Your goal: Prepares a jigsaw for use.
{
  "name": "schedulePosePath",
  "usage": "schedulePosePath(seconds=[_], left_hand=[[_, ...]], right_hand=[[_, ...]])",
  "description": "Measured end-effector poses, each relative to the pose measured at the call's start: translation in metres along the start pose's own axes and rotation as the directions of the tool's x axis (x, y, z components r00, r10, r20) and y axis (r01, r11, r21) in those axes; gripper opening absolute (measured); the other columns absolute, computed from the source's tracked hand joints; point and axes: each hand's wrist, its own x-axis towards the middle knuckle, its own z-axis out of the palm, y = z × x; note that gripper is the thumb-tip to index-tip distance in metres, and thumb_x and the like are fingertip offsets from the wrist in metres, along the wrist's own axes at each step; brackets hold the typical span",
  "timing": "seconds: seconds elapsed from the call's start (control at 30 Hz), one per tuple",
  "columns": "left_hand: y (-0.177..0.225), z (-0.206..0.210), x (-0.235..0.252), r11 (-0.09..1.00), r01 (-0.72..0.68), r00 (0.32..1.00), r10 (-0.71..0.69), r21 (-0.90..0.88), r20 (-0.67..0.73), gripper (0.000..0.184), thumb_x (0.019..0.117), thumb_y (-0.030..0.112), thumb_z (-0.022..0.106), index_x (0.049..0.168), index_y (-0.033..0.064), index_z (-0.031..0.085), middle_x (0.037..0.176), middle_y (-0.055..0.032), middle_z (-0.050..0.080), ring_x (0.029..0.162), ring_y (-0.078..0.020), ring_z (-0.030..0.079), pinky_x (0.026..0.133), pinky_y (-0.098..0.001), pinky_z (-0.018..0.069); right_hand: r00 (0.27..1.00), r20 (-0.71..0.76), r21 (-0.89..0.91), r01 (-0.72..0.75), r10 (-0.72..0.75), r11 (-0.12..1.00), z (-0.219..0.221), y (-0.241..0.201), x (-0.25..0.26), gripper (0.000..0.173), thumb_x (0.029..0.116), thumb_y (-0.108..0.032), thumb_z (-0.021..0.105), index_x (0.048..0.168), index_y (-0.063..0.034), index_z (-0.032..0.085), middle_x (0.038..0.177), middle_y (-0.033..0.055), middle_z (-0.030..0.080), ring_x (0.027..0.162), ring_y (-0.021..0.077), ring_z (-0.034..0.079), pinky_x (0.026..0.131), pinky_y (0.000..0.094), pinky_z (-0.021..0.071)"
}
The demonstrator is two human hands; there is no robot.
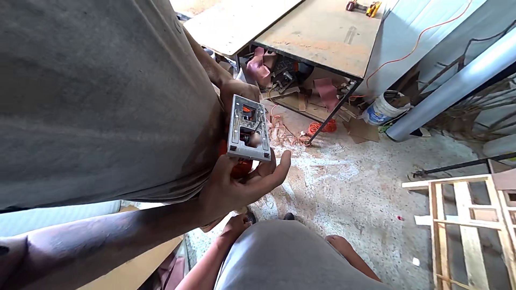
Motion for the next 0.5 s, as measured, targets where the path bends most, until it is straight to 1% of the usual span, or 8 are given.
schedulePosePath(seconds=[0.07,0.13,0.2,0.3,0.37,0.43,0.5], left_hand=[[-0.001,0.006,-0.003,1.0,0.022,1.0,-0.022,-0.016,-0.002,0.043,0.1043,0.039,0.055,0.132,0.0078,0.066,0.13,-0.0166,0.068,0.126,-0.0315,0.063,0.109,-0.0538,0.0462],[-0.001,0.011,-0.006,0.999,0.04,0.999,-0.04,-0.021,-0.006,0.043,0.104,0.04,0.055,0.131,0.0083,0.066,0.13,-0.0159,0.069,0.126,-0.0309,0.063,0.109,-0.0533,0.0463],[0.0,0.016,-0.009,0.999,0.044,0.999,-0.044,-0.03,-0.008,0.043,0.1037,0.039,0.056,0.132,0.0083,0.066,0.13,-0.0162,0.068,0.126,-0.0313,0.063,0.11,-0.0537,0.0462],[0.001,0.022,-0.01,0.998,0.051,0.999,-0.051,-0.035,-0.011,0.043,0.1035,0.039,0.056,0.132,0.0086,0.066,0.132,-0.0162,0.068,0.128,-0.0315,0.062,0.11,-0.0544,0.0458],[0.005,0.025,-0.011,0.998,0.057,0.998,-0.058,-0.032,-0.012,0.043,0.1036,0.039,0.055,0.132,0.0091,0.066,0.131,-0.0153,0.068,0.128,-0.0305,0.062,0.111,-0.0539,0.0458],[0.008,0.027,-0.012,0.998,0.063,0.998,-0.063,-0.025,-0.006,0.043,0.1037,0.039,0.055,0.132,0.0094,0.066,0.132,-0.015,0.068,0.128,-0.0301,0.062,0.111,-0.0538,0.0457],[0.012,0.03,-0.013,0.997,0.071,0.997,-0.071,-0.023,0.001,0.042,0.1036,0.039,0.055,0.132,0.0099,0.066,0.131,-0.0146,0.068,0.127,-0.0299,0.062,0.111,-0.0535,0.0459]], right_hand=[[0.998,0.025,-0.006,-0.061,0.061,0.998,0.002,0.015,-0.004,0.039,0.1101,-0.03,0.046,0.129,-0.0023,0.066,0.124,0.0168,0.07,0.111,0.0297,0.068,0.096,0.0508,0.0512],[0.992,0.039,0.064,-0.123,0.121,0.99,0.004,0.032,-0.005,0.038,0.11,-0.028,0.046,0.13,-0.0018,0.064,0.124,0.0173,0.069,0.109,0.0297,0.068,0.092,0.0506,0.0524],[0.988,0.053,0.118,-0.15,0.145,0.982,0.003,0.044,-0.007,0.037,0.1099,-0.027,0.047,0.132,-0.0018,0.063,0.126,0.0183,0.068,0.11,0.0303,0.068,0.093,0.0502,0.0526],[0.99,0.055,0.126,-0.138,0.132,0.982,0.001,0.053,-0.005,0.038,0.1103,-0.028,0.046,0.13,-0.0016,0.064,0.125,0.0185,0.068,0.109,0.0305,0.068,0.091,0.0504,0.0524],[0.992,0.053,0.106,-0.123,0.118,0.987,-0.001,0.051,-0.002,0.039,0.1107,-0.029,0.045,0.131,-0.0024,0.064,0.127,0.0176,0.068,0.111,0.03,0.067,0.093,0.0508,0.0519],[0.996,0.038,0.062,-0.085,0.083,0.994,-0.004,0.046,0.0,0.04,0.1105,-0.032,0.045,0.129,-0.0042,0.066,0.126,0.0157,0.07,0.113,0.0288,0.068,0.096,0.051,0.0518],[0.998,0.023,0.06,-0.051,0.05,0.997,-0.006,0.041,0.005,0.04,0.11,-0.033,0.045,0.128,-0.0045,0.067,0.125,0.015,0.07,0.112,0.0283,0.068,0.096,0.0505,0.0515]])
